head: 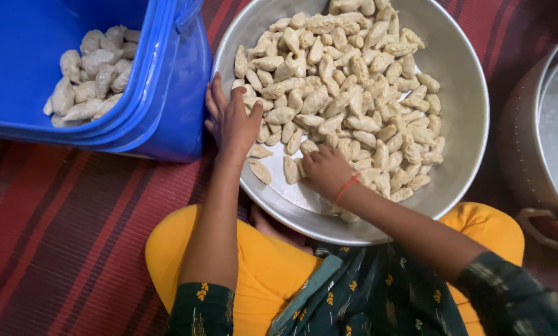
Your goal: The person sits on a mat and sorts small, crescent-shaped dough pieces from a large metal bowl into a blue plastic container. They pick up handfuls of dough, separate them, and transfer them into the container repeatedly.
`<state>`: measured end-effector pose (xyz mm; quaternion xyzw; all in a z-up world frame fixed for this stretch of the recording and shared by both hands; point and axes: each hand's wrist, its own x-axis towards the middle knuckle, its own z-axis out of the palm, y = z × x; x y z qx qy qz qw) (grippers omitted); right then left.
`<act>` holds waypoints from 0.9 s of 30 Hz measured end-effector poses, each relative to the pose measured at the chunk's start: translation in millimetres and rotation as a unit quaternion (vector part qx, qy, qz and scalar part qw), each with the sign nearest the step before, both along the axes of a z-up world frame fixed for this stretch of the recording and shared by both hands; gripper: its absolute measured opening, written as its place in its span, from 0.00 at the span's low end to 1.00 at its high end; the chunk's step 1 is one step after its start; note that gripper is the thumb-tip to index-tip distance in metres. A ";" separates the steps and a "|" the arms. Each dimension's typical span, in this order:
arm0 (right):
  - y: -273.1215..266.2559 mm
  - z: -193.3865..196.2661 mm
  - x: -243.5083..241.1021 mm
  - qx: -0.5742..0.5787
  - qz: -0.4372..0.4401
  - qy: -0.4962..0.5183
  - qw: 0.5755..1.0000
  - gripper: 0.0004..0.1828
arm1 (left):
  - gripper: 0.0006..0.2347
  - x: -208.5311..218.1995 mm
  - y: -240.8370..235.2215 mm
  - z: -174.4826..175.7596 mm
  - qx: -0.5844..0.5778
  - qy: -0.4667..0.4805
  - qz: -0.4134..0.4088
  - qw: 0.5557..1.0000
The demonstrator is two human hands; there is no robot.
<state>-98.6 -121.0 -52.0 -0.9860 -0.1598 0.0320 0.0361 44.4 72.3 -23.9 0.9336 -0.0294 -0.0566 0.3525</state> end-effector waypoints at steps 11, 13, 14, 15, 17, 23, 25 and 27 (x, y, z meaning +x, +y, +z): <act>-93.0 30.5 2.9 0.623 -0.237 0.229 0.710 0.24 | 0.20 2.0 12.1 -21.9 0.036 -0.071 -0.017 0.997; -114.5 65.4 4.2 0.711 -0.265 0.223 0.611 0.23 | 0.19 1.9 10.3 -18.5 0.037 -0.075 -0.023 0.996; -123.7 84.8 1.6 0.746 -0.273 0.221 0.566 0.22 | 0.19 0.4 12.9 -15.4 0.034 -0.079 -0.024 0.996; -130.8 103.1 -2.3 0.778 -0.279 0.218 0.519 0.22 | 0.18 -0.7 12.2 -12.5 0.031 -0.083 -0.026 0.996; -140.2 131.1 -9.6 0.761 -0.305 0.209 0.533 0.22 | 0.13 -3.8 10.3 -4.8 -0.042 -0.123 -0.001 0.992; -168.1 151.4 -37.1 0.797 -0.246 0.179 0.522 0.23 | 0.14 -41.0 -45.6 39.1 -0.304 0.006 -0.062 0.951; -171.3 155.8 -43.6 0.805 -0.256 0.169 0.508 0.22 | 0.16 -64.8 -97.5 53.7 -0.383 0.153 -0.094 0.906; -171.5 159.9 -49.8 0.809 -0.281 0.151 0.493 0.22 | 0.18 -85.9 -146.2 69.4 -0.428 0.034 -0.236 0.872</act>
